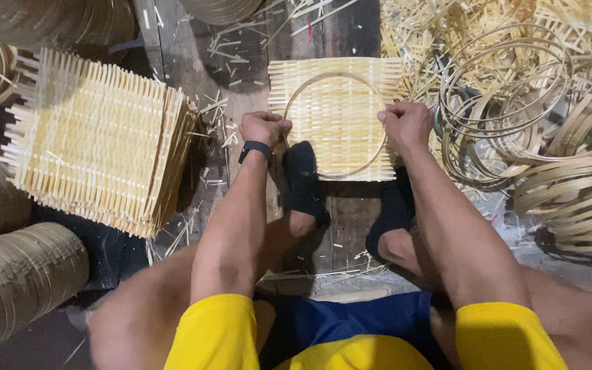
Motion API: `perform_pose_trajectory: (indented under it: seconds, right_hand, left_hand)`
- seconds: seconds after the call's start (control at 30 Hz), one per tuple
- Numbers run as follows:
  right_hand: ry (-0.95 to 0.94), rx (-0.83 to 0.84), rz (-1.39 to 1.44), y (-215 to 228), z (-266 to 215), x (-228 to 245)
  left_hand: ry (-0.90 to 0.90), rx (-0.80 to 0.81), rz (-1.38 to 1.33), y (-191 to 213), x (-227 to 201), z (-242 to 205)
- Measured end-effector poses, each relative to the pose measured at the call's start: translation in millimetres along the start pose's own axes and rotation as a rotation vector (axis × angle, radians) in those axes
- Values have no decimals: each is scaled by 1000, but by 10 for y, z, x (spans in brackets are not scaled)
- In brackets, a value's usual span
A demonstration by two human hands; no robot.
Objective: The person assembles bamboo baskets by wrapping a woven base around a wooden mold, securing a bamboo ring onto the basket body, and trimming excess material using shears.
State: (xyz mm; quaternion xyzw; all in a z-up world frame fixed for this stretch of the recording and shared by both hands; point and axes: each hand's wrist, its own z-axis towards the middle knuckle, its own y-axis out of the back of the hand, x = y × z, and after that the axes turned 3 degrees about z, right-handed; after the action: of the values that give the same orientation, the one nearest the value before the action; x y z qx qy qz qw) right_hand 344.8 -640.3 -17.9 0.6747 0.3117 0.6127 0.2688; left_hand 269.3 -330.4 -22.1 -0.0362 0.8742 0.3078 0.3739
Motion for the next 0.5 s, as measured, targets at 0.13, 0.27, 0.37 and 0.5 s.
perform_pose_trajectory:
  seconds: [0.13, 0.27, 0.37, 0.5]
  right_hand:
    - [-33, 1, 47, -7, -25, -49]
    - [36, 34, 82, 28, 10, -123]
    - [23, 76, 125, 18, 27, -203]
    - [11, 109, 149, 23, 97, -220]
  left_hand:
    - [-71, -20, -15, -24, 55, -28]
    - [-52, 41, -135, -52, 195, 30]
    - [-69, 88, -272, -125, 387, 113]
    - [-54, 147, -339, -147, 451, 215]
